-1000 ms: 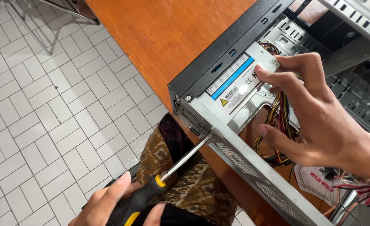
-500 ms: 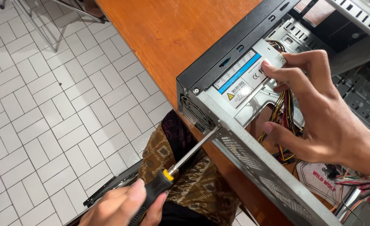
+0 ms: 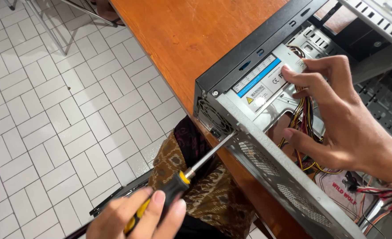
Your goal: Securing a power supply unit (PSU) into a computer case using a screwdriver and screws.
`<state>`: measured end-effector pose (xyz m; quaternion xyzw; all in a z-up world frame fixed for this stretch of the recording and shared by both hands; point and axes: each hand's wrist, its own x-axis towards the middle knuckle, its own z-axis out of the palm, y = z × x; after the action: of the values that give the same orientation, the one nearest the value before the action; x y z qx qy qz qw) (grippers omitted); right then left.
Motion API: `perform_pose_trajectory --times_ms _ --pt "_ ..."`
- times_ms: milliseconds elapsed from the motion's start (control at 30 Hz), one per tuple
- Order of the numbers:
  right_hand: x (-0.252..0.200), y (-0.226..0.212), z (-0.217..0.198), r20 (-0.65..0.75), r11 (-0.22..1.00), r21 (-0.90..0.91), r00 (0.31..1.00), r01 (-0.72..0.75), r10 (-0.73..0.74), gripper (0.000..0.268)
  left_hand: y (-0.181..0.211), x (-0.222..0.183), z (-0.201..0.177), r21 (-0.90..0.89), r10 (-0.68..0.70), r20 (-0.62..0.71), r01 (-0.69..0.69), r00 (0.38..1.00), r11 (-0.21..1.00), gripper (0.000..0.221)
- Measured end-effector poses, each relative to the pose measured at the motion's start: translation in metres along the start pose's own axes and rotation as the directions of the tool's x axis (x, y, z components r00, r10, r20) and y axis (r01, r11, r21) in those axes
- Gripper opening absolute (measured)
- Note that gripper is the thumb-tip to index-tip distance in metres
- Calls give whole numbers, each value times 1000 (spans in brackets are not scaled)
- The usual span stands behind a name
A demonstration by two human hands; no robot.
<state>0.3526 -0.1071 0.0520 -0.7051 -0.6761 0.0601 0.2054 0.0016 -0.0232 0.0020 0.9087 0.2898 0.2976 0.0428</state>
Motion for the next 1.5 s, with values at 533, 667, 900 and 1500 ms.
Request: perform_pose_trajectory --times_ms 533,667,900,1500 --pt "-2 5 -4 29 997 -76 999 21 -19 82 30 34 -6 -63 -151 -113 144 982 987 31" --pt "-2 3 -6 45 996 -90 999 26 -22 87 33 28 -5 -80 -197 -76 191 978 978 25" --pt "-4 4 -7 61 995 -102 998 16 -10 87 24 31 -3 -52 -26 -140 19 990 998 30" --pt "-3 8 -6 55 986 -146 996 80 -73 87 13 15 5 -71 40 -171 -53 984 996 40"
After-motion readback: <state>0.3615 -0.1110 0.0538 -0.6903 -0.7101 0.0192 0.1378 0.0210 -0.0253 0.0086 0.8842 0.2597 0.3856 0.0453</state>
